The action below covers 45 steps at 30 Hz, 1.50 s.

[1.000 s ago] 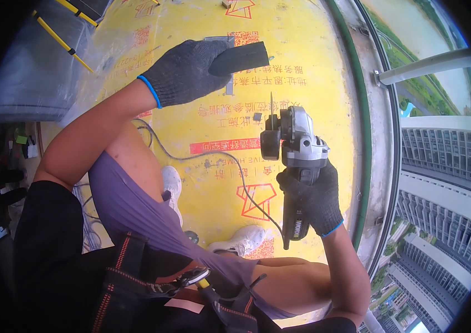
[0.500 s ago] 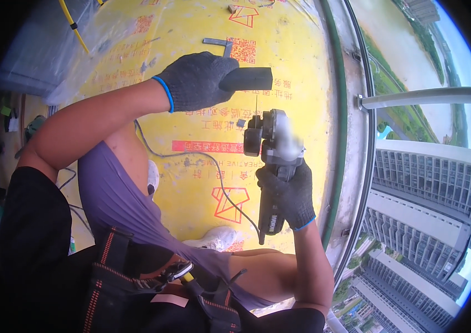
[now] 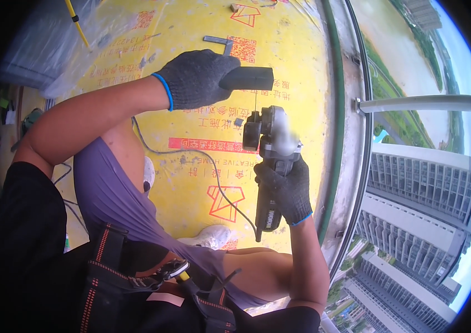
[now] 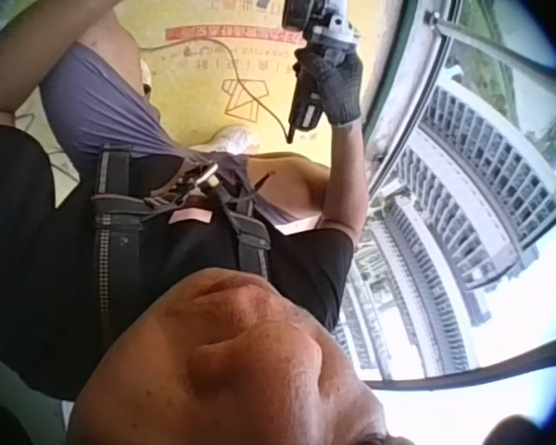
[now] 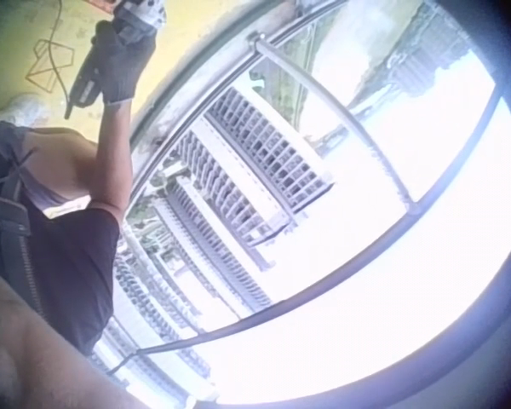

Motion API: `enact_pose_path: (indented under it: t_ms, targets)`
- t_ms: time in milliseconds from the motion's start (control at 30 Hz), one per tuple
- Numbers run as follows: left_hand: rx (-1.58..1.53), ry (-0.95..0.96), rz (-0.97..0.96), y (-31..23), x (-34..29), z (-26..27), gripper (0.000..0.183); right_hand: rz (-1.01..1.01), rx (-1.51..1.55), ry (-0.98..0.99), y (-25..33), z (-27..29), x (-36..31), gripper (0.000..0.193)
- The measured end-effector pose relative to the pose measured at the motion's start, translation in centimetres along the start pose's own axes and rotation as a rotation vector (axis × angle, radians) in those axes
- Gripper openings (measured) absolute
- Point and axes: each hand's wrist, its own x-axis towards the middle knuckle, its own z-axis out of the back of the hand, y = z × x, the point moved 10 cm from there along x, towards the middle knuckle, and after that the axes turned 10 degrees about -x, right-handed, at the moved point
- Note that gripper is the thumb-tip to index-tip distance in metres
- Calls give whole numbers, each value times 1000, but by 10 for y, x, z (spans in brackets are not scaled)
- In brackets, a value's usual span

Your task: Marking and cutting a metal bar using a square ruler, marker, and angle grinder.

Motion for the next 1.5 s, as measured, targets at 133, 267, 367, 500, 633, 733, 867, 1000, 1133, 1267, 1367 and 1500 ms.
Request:
enact_pose_path:
  t_ms: [133,267,367,500,633,733,867,1000,1133,1267,1367,1500]
  targets:
    - [-16,-22,-7,-1,-1,3,37,19,24,7,3,-1,2,28]
    - [-10,-25,5,0,0,2,37,18,16,11,5,-3,3,28]
    - [-9,-43,-1,-1,-1,3,35,9,10,2,6,-3,3,28]
    - [-18,-7,21,2,1,0,31,6,-17,-1,7,-2,3,26]
    - [-46,-18,16,-1,0,3,27,-1,-30,-3,7,-1,4,25]
    - [-48,0,39,0,0,3,27,4,-69,11,6,-2,4,30]
    - [-32,-3,39,0,0,3,29,9,-52,5,6,-2,4,31]
    - [-31,-2,29,1,0,1,30,-6,-64,-19,4,1,4,33]
    - [-27,7,36,1,1,0,30,1,-68,0,4,-1,5,33]
    - [-27,11,51,1,1,0,30,16,-59,-5,6,-1,5,31]
    - [-39,13,53,0,1,1,30,28,-54,-6,8,-1,4,30]
    - [-52,13,34,-4,-1,3,31,49,-60,-28,12,1,2,29]
